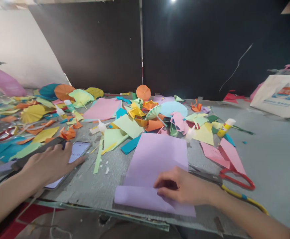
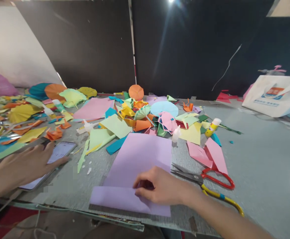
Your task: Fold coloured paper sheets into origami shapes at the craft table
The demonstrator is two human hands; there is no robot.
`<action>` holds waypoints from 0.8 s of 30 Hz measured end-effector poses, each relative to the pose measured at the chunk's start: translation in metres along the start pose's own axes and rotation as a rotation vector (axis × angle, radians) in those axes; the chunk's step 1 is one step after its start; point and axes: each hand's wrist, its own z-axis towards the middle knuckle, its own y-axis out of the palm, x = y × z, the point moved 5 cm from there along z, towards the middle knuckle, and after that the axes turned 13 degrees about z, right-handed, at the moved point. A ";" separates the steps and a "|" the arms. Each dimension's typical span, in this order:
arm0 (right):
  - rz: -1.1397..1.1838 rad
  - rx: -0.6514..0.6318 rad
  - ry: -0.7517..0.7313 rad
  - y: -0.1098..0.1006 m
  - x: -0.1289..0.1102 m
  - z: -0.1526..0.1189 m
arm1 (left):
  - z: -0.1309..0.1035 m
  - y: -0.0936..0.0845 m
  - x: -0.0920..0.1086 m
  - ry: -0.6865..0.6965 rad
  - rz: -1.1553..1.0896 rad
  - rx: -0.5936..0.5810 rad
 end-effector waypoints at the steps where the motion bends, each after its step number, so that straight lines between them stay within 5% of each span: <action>1: 0.028 -0.001 0.003 0.000 0.002 0.001 | 0.002 0.007 -0.005 -0.091 0.127 -0.070; 7: 0.121 0.007 0.054 0.002 0.011 0.000 | 0.010 0.010 0.007 -0.183 0.140 -0.336; 16: 0.159 0.028 0.036 0.002 0.011 -0.002 | 0.007 0.020 0.005 -0.241 0.243 -0.216; 20: 0.223 0.099 0.026 -0.002 0.007 -0.006 | -0.005 -0.009 0.024 -0.221 0.250 -0.140; 24: 0.178 0.195 -0.065 -0.018 -0.007 -0.012 | -0.027 -0.063 0.067 0.010 0.011 0.206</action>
